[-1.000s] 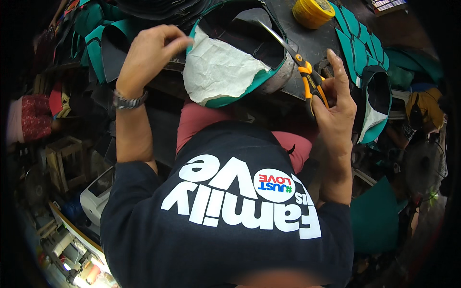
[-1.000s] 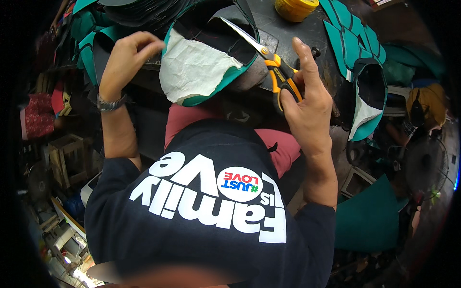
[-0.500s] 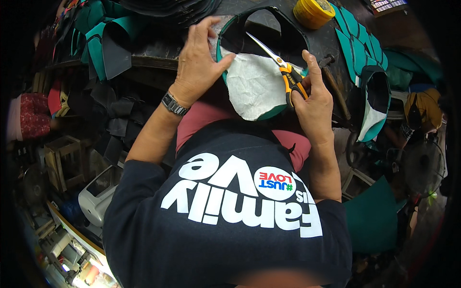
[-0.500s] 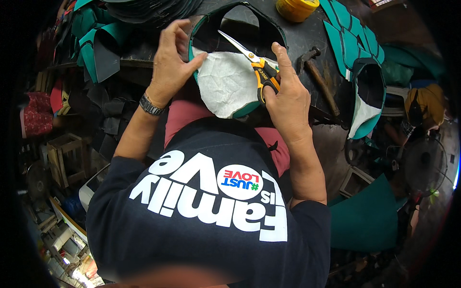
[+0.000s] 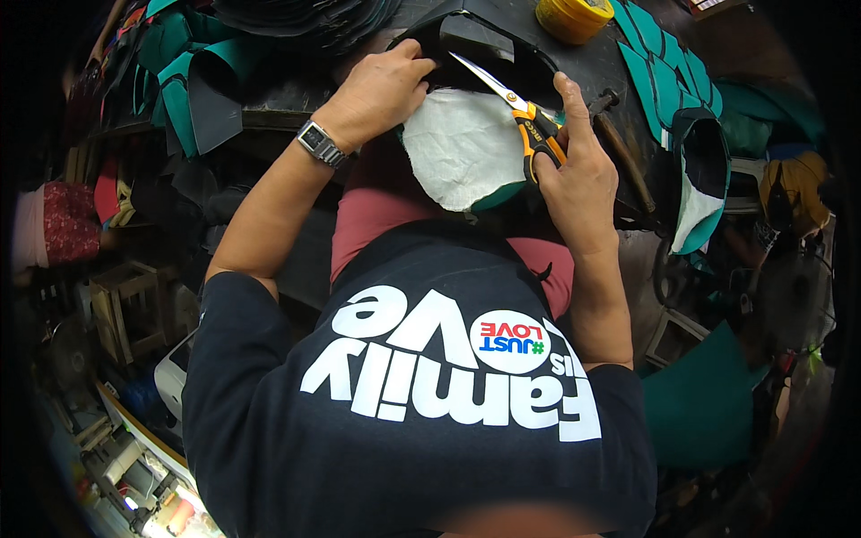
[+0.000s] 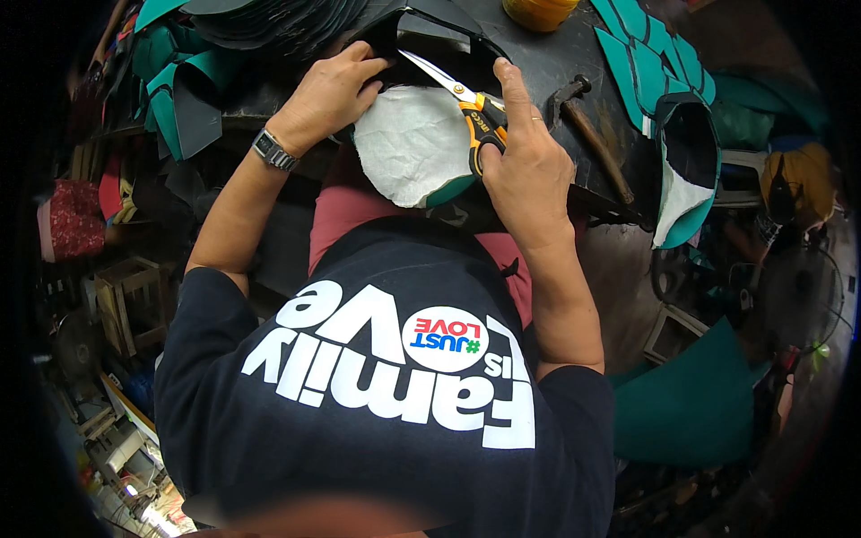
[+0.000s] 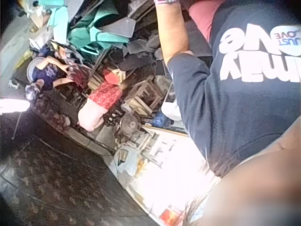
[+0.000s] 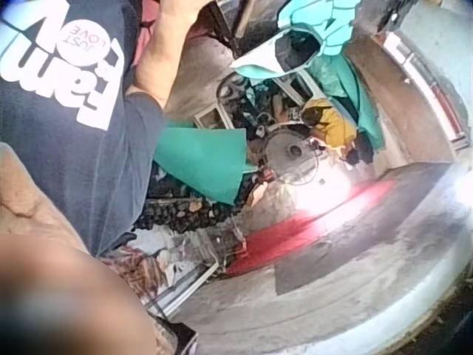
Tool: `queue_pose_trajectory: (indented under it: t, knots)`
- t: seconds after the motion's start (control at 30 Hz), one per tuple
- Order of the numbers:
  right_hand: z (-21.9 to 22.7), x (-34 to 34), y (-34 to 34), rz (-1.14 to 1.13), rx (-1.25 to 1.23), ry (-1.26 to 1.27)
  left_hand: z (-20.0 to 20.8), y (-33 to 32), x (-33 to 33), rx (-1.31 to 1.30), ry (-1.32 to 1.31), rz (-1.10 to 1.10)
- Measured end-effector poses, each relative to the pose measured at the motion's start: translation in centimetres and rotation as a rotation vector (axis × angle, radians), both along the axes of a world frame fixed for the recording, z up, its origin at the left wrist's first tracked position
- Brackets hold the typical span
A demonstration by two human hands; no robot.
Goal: The person assembles slip-on shoes by applying adhesive to green insole pieces and pressing them into black shoe uppers. They use scissors to trim excess material from the insoles and repeat the process on multiple units.
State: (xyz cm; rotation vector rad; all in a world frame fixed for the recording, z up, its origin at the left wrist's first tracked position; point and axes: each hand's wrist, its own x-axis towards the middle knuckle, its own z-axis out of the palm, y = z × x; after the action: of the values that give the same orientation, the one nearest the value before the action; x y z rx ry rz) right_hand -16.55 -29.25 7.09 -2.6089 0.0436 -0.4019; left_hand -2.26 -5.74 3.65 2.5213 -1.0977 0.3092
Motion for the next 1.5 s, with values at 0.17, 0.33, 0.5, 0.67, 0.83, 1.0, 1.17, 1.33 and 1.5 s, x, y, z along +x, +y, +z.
queue_pose_trajectory:
  t: [0.17,0.33,0.5,0.67,0.83,1.0,1.17,1.33,1.5]
  knots:
    - [0.2,0.3,0.0,-0.001,-0.04,0.024,0.2,0.3,0.8,0.046,0.025,-0.038]
    - [-0.1,0.5,0.0,-0.011,-0.063,0.016,0.1,-0.2,1.4,0.112,-0.037,0.013]
    - [-0.2,0.7,-0.1,0.045,-0.085,-0.081,-0.1,0.2,1.5,-0.204,-0.032,-0.015]
    - [0.9,1.2,0.3,0.065,-0.094,-0.018,0.2,0.6,1.8,-0.374,0.132,0.005]
    - [1.1,1.7,1.4,0.112,-0.15,-0.106,0.2,0.7,1.8,-0.38,0.086,-0.024]
    - [0.9,2.0,1.9,0.112,-0.176,-0.076,0.0,0.8,1.6,-0.376,0.165,0.002]
    - [0.8,2.2,2.0,0.124,-0.207,-0.046,-0.2,1.0,1.5,-0.389,0.13,-0.003]
    - [0.7,2.2,1.8,0.149,-0.189,-0.04,0.6,1.2,0.5,-0.562,0.339,0.011]
    - [1.8,1.3,0.5,0.083,0.003,0.072,3.6,5.2,-0.7,-0.758,0.748,-0.059]
